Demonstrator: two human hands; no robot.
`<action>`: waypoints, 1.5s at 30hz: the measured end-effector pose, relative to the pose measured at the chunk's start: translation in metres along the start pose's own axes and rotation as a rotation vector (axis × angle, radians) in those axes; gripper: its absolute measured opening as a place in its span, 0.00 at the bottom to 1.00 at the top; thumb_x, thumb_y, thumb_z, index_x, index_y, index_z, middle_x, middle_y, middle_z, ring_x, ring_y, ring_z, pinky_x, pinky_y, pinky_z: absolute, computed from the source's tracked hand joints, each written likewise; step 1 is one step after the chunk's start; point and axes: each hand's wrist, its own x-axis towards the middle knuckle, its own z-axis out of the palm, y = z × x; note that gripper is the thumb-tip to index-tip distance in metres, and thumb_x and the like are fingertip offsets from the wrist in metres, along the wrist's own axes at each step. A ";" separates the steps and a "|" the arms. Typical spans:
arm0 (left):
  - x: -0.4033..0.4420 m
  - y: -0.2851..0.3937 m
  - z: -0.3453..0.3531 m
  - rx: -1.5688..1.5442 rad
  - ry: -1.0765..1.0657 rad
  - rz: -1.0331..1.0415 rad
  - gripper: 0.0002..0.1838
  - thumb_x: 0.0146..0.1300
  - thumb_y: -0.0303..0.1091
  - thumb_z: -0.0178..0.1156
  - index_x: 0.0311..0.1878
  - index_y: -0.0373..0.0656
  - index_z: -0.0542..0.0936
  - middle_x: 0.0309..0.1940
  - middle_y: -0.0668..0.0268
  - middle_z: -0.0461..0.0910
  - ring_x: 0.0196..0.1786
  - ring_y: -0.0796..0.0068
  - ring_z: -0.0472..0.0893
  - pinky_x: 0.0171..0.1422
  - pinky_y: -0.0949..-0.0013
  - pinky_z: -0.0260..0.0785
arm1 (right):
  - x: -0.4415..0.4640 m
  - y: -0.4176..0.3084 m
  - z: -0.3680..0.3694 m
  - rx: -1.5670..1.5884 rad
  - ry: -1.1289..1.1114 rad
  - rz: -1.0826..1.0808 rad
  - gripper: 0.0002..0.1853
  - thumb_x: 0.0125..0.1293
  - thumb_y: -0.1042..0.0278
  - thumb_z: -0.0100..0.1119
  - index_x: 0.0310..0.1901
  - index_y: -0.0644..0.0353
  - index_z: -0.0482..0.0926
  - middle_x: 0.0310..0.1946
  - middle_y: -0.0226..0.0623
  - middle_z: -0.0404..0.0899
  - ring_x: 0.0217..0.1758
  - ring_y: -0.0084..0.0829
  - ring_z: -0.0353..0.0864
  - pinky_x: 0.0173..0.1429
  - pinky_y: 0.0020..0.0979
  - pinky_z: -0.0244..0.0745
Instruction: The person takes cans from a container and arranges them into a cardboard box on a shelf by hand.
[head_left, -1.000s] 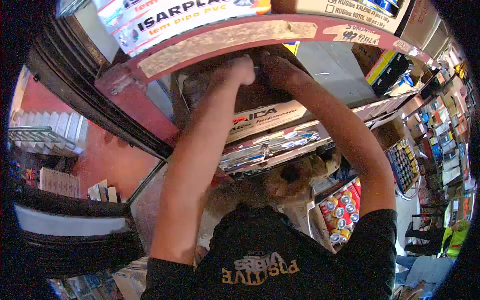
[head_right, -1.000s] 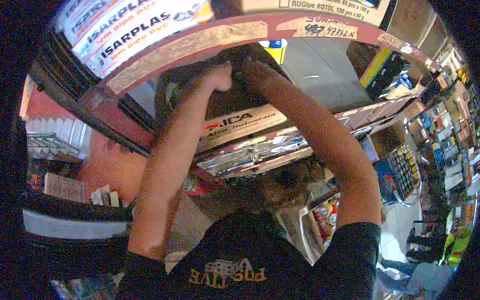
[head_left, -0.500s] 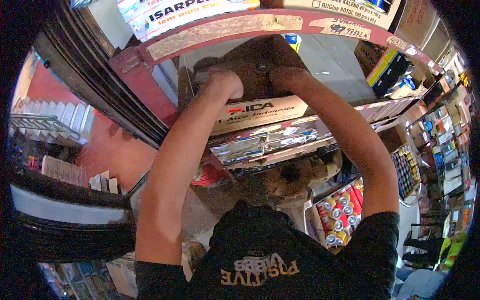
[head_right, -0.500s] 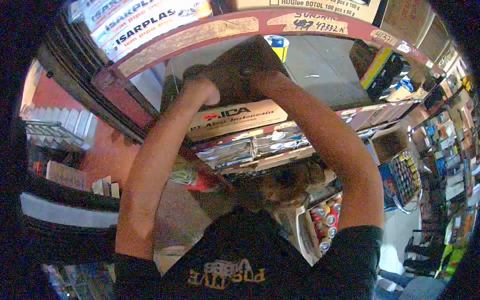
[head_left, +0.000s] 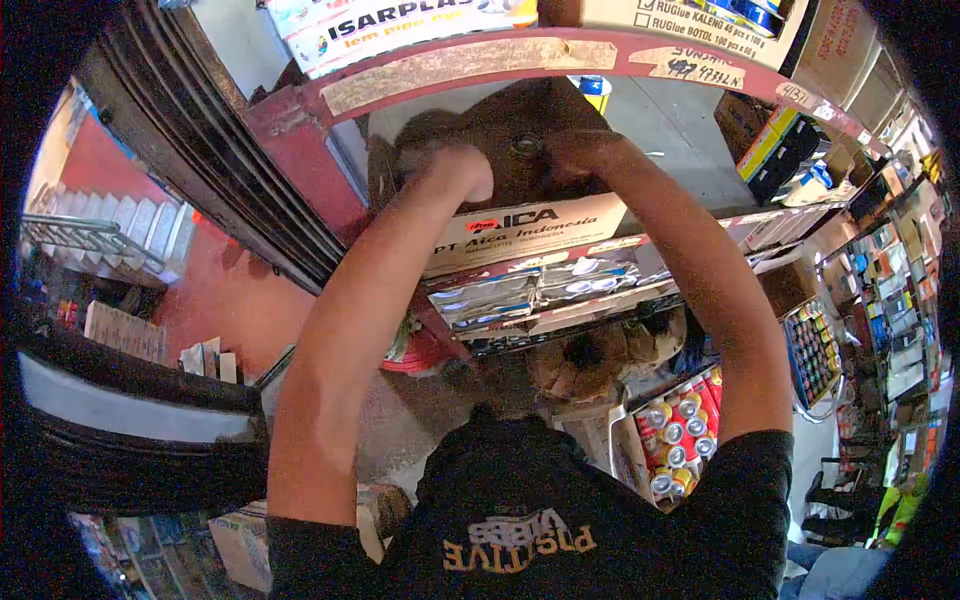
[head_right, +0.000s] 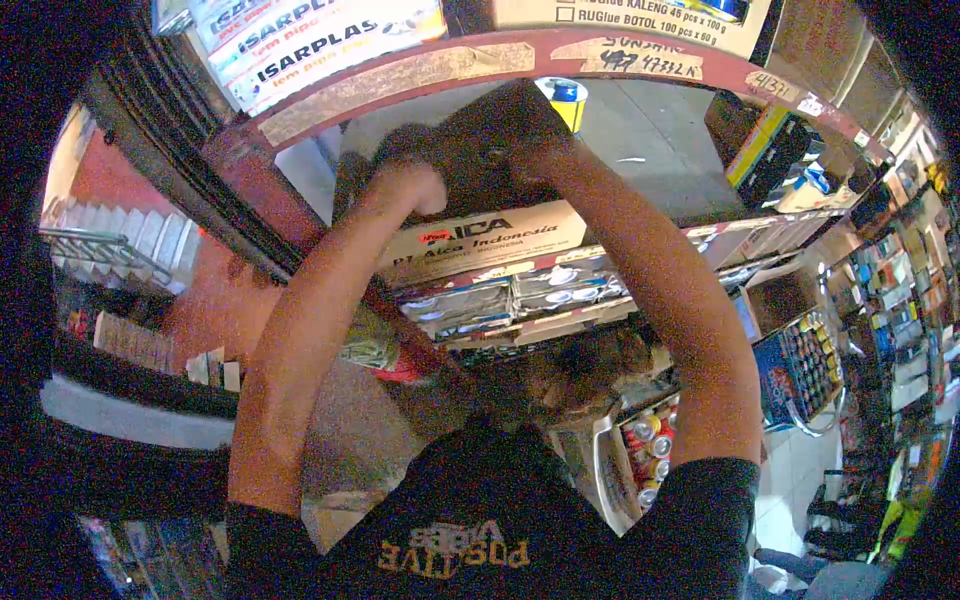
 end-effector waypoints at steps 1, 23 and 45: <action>0.001 0.006 -0.009 0.037 -0.016 0.016 0.21 0.57 0.32 0.60 0.55 0.39 0.84 0.59 0.49 0.80 0.62 0.53 0.81 0.64 0.53 0.74 | 0.004 0.003 -0.003 -0.015 -0.029 0.018 0.17 0.57 0.70 0.65 0.49 0.65 0.83 0.47 0.55 0.84 0.51 0.52 0.85 0.55 0.49 0.80; 0.114 0.003 0.023 -0.205 0.267 0.366 0.23 0.59 0.29 0.59 0.58 0.34 0.78 0.55 0.44 0.81 0.55 0.47 0.83 0.60 0.52 0.75 | -0.030 -0.030 0.001 0.146 0.339 -0.082 0.18 0.57 0.66 0.64 0.47 0.67 0.83 0.41 0.58 0.85 0.48 0.53 0.86 0.53 0.49 0.81; 0.173 0.000 0.030 -0.720 0.357 0.186 0.24 0.61 0.35 0.61 0.61 0.39 0.76 0.52 0.50 0.82 0.52 0.54 0.82 0.56 0.54 0.74 | -0.016 -0.020 -0.002 0.189 0.421 -0.009 0.19 0.55 0.71 0.63 0.50 0.68 0.82 0.45 0.59 0.83 0.52 0.52 0.84 0.58 0.47 0.79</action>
